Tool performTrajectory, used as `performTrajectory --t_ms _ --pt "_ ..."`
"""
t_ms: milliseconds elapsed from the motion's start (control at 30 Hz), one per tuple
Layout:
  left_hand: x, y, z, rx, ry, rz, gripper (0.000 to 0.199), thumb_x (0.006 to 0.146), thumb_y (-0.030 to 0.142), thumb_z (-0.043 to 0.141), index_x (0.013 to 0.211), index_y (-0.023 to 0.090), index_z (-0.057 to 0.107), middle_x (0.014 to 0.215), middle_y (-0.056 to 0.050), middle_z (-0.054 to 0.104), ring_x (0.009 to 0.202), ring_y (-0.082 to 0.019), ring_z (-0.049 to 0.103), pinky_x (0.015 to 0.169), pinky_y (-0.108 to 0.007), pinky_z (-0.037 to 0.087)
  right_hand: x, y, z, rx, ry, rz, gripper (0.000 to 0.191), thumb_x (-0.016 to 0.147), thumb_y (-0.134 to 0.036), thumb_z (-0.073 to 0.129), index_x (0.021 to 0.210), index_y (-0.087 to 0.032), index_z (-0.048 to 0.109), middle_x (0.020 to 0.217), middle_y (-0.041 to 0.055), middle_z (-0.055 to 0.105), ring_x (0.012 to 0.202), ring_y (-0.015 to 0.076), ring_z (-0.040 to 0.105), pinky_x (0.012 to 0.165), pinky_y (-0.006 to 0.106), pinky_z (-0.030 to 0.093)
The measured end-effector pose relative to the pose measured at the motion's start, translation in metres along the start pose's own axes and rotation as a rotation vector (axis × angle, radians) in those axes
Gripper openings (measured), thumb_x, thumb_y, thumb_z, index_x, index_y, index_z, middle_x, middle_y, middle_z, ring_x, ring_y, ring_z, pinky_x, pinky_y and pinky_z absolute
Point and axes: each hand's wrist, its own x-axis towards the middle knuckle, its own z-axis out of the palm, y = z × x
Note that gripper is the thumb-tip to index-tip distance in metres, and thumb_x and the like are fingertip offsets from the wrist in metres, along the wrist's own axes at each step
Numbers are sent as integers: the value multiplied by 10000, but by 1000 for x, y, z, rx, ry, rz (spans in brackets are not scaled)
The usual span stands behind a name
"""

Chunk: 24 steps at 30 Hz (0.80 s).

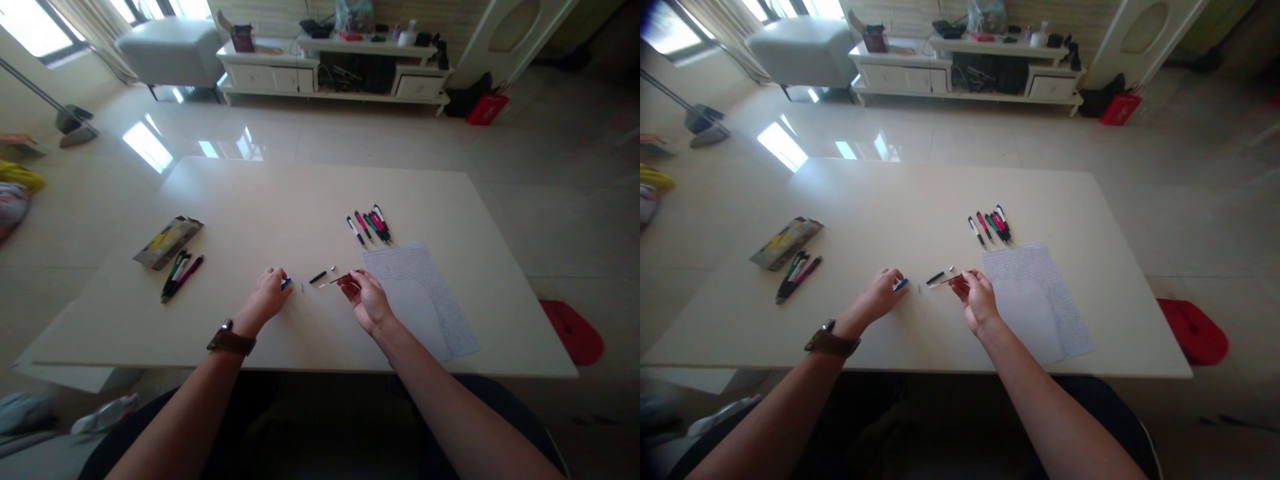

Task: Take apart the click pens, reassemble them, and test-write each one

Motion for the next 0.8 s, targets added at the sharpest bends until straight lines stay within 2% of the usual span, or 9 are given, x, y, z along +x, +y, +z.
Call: performTrajectory --t_ms 133,233,467,800 --pt "-3 5 8 102 14 40 103 882 201 551 931 164 633 973 -119 615 937 -253 579 812 -364 461 1 -1 0 -6 -6 -9 149 745 -143 719 695 -188 586 643 -4 701 632 117 668 613 209 542" --pt "-2 11 6 109 54 74 92 897 214 552 902 165 631 973 -134 636 976 -281 562 817 -385 453 0 -3 0 -15 13 -23 143 756 -143 706 700 -186 582 635 -5 700 623 112 668 615 205 536" --pt "-5 37 -9 -283 88 311 64 927 261 575 954 207 596 945 -44 668 890 -195 598 808 -333 460 1 -5 1 -95 10 -171 143 776 -217 726 771 -193 585 690 -16 719 670 109 692 622 196 510" --pt "-11 48 -13 -342 58 380 61 917 267 582 928 215 612 912 -27 682 834 -178 595 750 -316 451 6 0 0 -120 -5 -207 205 766 -278 766 778 -202 576 713 -18 725 709 125 700 657 226 523"
